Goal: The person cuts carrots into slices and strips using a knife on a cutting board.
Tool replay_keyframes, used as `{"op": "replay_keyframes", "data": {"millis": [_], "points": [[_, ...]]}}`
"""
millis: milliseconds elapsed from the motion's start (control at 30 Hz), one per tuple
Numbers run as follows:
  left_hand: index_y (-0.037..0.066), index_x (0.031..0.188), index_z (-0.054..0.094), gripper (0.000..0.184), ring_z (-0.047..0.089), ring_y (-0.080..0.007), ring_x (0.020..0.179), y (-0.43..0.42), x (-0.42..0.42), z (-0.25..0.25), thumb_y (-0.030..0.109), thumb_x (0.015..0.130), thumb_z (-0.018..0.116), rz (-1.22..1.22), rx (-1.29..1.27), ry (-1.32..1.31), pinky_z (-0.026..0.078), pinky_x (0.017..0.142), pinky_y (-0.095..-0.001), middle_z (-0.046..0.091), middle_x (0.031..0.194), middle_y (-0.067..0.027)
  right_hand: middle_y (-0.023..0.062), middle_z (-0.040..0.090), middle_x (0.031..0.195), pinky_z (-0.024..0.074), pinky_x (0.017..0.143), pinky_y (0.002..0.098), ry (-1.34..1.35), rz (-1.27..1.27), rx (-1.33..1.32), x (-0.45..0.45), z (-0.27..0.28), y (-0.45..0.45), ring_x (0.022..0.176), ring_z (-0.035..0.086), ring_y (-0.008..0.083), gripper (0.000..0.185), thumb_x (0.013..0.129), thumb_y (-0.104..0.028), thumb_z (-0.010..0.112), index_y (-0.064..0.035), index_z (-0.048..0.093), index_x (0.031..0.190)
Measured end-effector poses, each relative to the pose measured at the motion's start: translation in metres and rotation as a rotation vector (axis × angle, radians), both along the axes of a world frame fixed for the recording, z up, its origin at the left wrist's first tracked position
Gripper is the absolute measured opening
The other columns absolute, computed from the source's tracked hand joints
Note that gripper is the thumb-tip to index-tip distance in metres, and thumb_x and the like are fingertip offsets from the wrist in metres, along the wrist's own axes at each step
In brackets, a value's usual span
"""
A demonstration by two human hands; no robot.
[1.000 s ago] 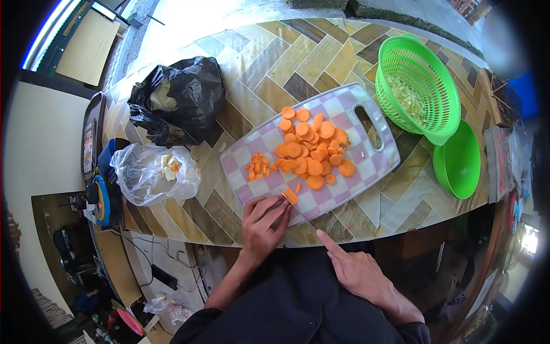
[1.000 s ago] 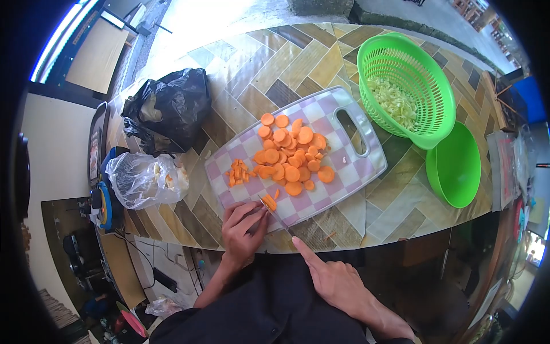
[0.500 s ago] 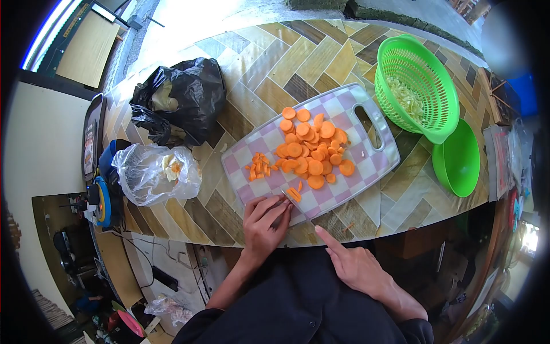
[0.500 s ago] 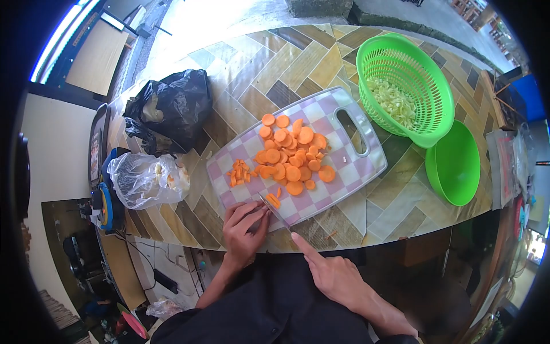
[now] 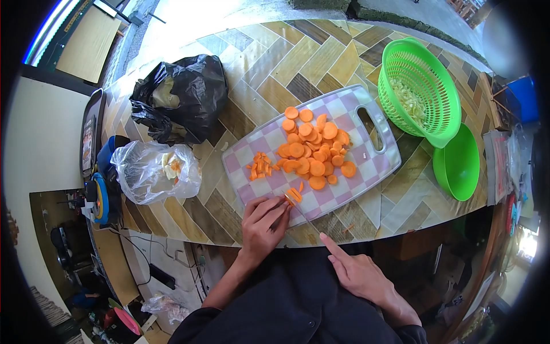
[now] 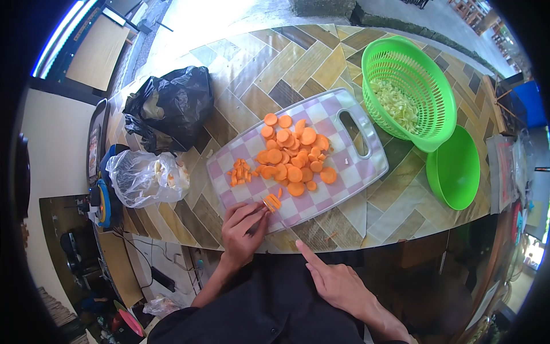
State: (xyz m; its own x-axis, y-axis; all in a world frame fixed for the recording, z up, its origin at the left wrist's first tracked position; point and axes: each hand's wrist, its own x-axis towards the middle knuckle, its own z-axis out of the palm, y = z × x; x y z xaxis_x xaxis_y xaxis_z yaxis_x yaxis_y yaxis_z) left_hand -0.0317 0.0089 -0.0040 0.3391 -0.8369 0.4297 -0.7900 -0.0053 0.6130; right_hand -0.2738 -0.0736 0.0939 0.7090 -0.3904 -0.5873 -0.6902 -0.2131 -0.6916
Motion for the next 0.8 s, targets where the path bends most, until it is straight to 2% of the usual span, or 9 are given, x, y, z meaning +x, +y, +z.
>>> {"op": "replay_keyframes", "data": {"millis": [367, 567, 800], "points": [[0.004, 0.101, 0.079, 0.026, 0.067, -0.0265, 0.09, 0.0, 0.003, 0.001, -0.001, 0.077, 0.088, -0.016, 0.018, 0.007, 0.056, 0.081, -0.0365, 0.076, 0.106, -0.0058, 0.0234, 0.062, 0.059, 0.0563, 0.059, 0.0591, 0.035, 0.063, -0.074, 0.011, -0.005, -0.003, 0.059, 0.067, 0.0468, 0.067, 0.108, -0.025, 0.052, -0.0332, 0.023, 0.168], [0.003, 0.1, 0.078, 0.025, 0.068, -0.0277, 0.093, 0.001, 0.002, 0.001, -0.001, 0.077, 0.087, -0.007, 0.022, 0.018, 0.057, 0.082, -0.0383, 0.076, 0.106, -0.0073, 0.0227, 0.062, 0.058, 0.0551, 0.055, 0.0587, -0.021, 0.07, -0.144, 0.019, -0.018, -0.003, 0.056, 0.065, 0.0469, 0.068, 0.108, -0.023, 0.053, -0.0311, 0.023, 0.168], [0.002, 0.1, 0.078, 0.024, 0.071, -0.0296, 0.094, 0.002, 0.002, -0.003, -0.002, 0.078, 0.087, 0.008, -0.007, 0.041, 0.058, 0.085, -0.0381, 0.076, 0.108, -0.0081, 0.0234, 0.063, 0.061, 0.0558, 0.061, 0.0594, 0.03, 0.054, -0.048, 0.003, -0.002, -0.004, 0.059, 0.066, 0.0471, 0.066, 0.108, -0.024, 0.053, -0.0296, 0.024, 0.168]]}}
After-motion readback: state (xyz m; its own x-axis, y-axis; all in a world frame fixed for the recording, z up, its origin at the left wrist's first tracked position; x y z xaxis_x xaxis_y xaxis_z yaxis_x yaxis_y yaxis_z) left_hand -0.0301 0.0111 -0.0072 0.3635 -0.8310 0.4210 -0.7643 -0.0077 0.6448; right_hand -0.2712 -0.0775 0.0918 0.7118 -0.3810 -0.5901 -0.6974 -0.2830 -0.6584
